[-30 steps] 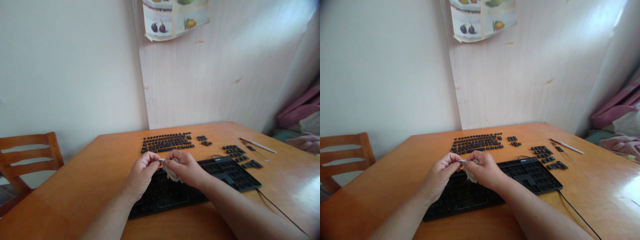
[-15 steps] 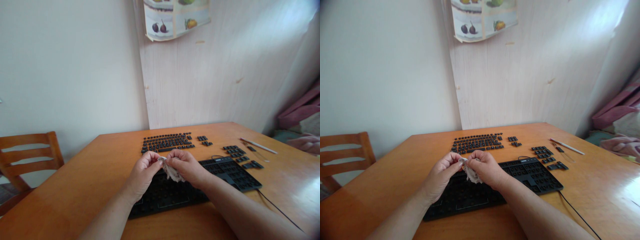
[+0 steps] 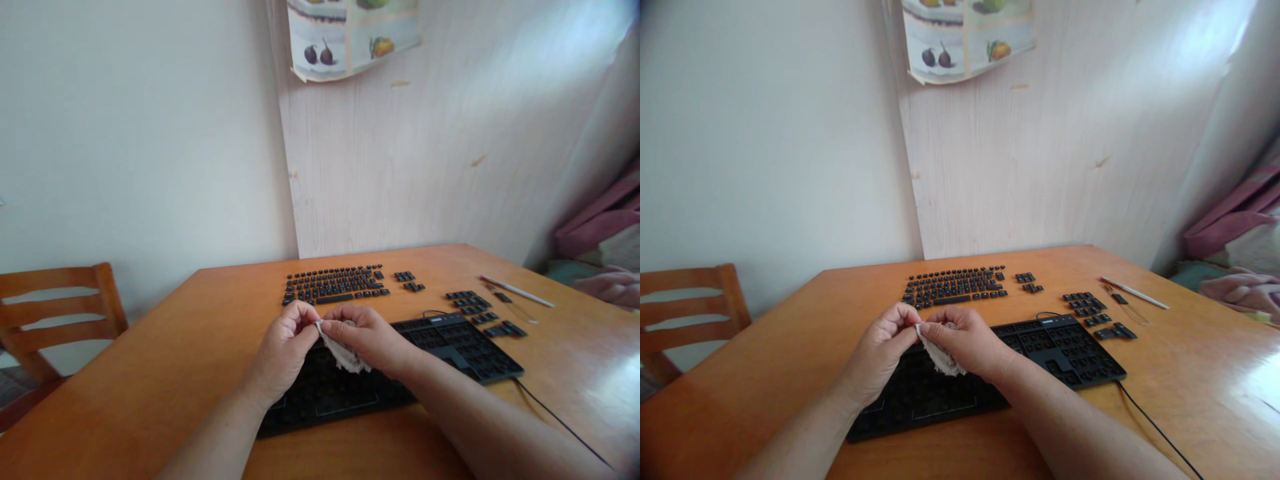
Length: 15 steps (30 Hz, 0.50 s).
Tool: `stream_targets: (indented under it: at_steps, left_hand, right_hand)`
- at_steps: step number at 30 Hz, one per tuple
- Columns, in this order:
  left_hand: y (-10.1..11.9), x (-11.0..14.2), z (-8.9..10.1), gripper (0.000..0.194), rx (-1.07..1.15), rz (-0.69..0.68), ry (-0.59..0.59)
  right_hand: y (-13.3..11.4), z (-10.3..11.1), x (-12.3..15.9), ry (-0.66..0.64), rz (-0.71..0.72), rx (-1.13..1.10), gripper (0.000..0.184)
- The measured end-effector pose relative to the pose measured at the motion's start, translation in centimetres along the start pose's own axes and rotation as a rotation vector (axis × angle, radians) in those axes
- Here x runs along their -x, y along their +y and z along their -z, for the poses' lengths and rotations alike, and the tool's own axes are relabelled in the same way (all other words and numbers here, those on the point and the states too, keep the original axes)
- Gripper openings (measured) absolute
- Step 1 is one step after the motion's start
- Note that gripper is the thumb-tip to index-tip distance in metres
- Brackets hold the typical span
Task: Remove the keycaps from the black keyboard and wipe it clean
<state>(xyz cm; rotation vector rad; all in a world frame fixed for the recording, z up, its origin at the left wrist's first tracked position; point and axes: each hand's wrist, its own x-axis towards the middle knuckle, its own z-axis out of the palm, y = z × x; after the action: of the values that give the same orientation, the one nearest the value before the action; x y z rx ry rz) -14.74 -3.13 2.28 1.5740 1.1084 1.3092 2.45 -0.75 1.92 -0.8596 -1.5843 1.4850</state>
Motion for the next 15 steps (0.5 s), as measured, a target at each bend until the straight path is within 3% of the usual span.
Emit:
stream_targets:
  at_steps: [6,15]
  left_hand:
    - [0.05,0.09,-0.02,0.009,0.100,0.046,0.002]
    - [0.30,0.15,0.14,0.007,0.173,0.100,-0.069]
  right_hand:
    - [-0.95,0.03,0.33,-0.013,0.032,0.112,0.047]
    - [-0.42,0.24,0.28,0.095,0.137,0.363,0.027]
